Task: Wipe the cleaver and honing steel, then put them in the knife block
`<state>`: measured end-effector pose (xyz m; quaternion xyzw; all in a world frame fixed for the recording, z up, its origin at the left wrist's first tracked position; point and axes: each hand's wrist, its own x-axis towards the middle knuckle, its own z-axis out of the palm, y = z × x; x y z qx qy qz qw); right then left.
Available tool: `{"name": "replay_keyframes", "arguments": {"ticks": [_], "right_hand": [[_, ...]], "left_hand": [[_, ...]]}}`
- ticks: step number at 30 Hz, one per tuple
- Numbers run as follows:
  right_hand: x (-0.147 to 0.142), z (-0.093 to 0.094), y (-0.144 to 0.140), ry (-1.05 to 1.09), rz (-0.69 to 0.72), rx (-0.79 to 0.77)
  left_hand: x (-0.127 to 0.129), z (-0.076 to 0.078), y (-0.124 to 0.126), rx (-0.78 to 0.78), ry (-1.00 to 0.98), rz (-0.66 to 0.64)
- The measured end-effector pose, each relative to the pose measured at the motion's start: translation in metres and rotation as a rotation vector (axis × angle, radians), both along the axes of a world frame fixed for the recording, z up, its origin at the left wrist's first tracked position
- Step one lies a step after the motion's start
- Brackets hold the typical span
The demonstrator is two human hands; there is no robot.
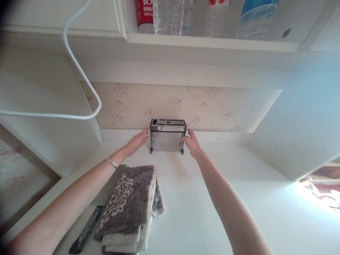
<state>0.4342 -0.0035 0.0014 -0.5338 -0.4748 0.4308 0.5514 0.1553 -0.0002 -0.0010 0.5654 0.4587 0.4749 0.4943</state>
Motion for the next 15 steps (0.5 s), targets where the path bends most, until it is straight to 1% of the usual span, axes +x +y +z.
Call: {"name": "replay_keyframes", "arguments": {"ticks": [2, 3, 5, 7, 8, 9, 11, 13, 15], "right_hand": [[-0.002, -0.006, -0.014, -0.015, -0.047, -0.071], [-0.005, -0.011, -0.024, -0.018, -0.036, -0.119], [-0.015, -0.023, -0.049, -0.017, 0.032, -0.23], [-0.03, -0.037, -0.078, -0.017, 0.119, -0.342], [-0.038, -0.044, -0.092, -0.013, 0.166, -0.395], [-0.047, -0.051, -0.105, -0.005, 0.21, -0.446], [-0.065, -0.062, -0.125, 0.028, 0.289, -0.524], [-0.081, -0.068, -0.135, 0.057, 0.379, -0.567], [-0.095, -0.071, -0.137, 0.061, 0.473, -0.587]], "left_hand": [[-0.011, 0.007, -0.017, 0.007, 0.055, 0.063], [-0.019, 0.011, -0.029, 0.015, 0.096, 0.081], [-0.036, 0.018, -0.06, 0.034, 0.208, 0.093], [-0.057, 0.022, -0.097, 0.086, 0.452, 0.064], [-0.067, 0.023, -0.116, 0.086, 0.536, 0.042], [-0.077, 0.023, -0.135, 0.059, 0.6, 0.035], [-0.097, 0.019, -0.172, -0.051, 0.652, 0.006], [-0.114, 0.012, -0.204, -0.156, 0.677, -0.011], [-0.127, 0.001, -0.233, -0.159, 0.795, 0.014]]}}
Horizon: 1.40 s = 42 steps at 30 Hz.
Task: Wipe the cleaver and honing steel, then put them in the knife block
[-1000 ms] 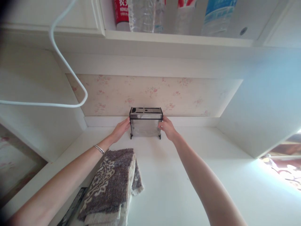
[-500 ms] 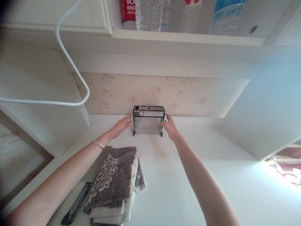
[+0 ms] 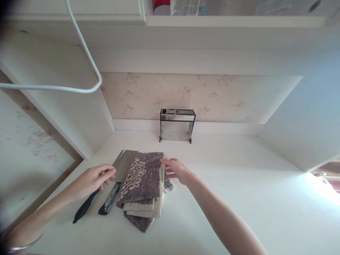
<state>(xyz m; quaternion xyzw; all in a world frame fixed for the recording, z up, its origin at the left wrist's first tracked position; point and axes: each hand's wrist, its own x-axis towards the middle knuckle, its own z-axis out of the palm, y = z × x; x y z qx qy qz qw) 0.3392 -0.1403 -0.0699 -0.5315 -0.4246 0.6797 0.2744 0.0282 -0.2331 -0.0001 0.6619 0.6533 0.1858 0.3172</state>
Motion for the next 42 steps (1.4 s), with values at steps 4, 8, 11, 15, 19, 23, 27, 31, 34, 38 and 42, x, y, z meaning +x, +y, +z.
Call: {"name": "replay_keyframes", "arguments": {"ticks": [4, 8, 11, 15, 19, 23, 27, 31, 34, 38, 42], "right_hand": [[-0.024, 0.0, 0.001, 0.048, 0.106, -0.026], [-0.045, 0.002, -0.011, 0.16, 0.221, -0.113], [-0.054, 0.003, -0.027, 0.244, 0.246, -0.083], [-0.048, 0.006, -0.044, 0.373, 0.231, -0.057], [-0.029, 0.006, -0.053, 0.518, 0.165, -0.189], [-0.01, 0.003, -0.053, 0.563, -0.038, -0.176], [0.001, 0.004, -0.05, 0.585, -0.234, -0.089], [0.009, 0.004, -0.046, 0.61, -0.355, -0.001], [0.014, 0.005, -0.044, 0.661, -0.407, 0.04], [0.016, 0.006, -0.043, 0.719, -0.446, 0.035], [0.014, 0.006, -0.044, 0.757, -0.479, 0.048]], "left_hand": [[-0.011, -0.03, -0.047, 0.215, 0.358, 0.037], [-0.005, -0.056, -0.069, 0.242, 0.492, 0.077], [0.001, -0.065, -0.07, 0.181, 0.506, 0.057], [0.005, -0.066, -0.06, 0.115, 0.492, 0.081], [0.009, -0.071, -0.053, 0.057, 0.496, 0.088], [0.013, -0.077, -0.046, 0.053, 0.519, 0.086], [0.015, -0.074, -0.036, -0.004, 0.412, 0.064], [0.02, -0.067, -0.027, -0.091, 0.097, 0.079], [0.029, -0.061, -0.026, -0.238, -0.361, 0.202], [0.05, -0.053, -0.026, -0.279, -0.727, 0.277], [0.076, -0.049, -0.02, -0.165, -0.798, 0.185]]}}
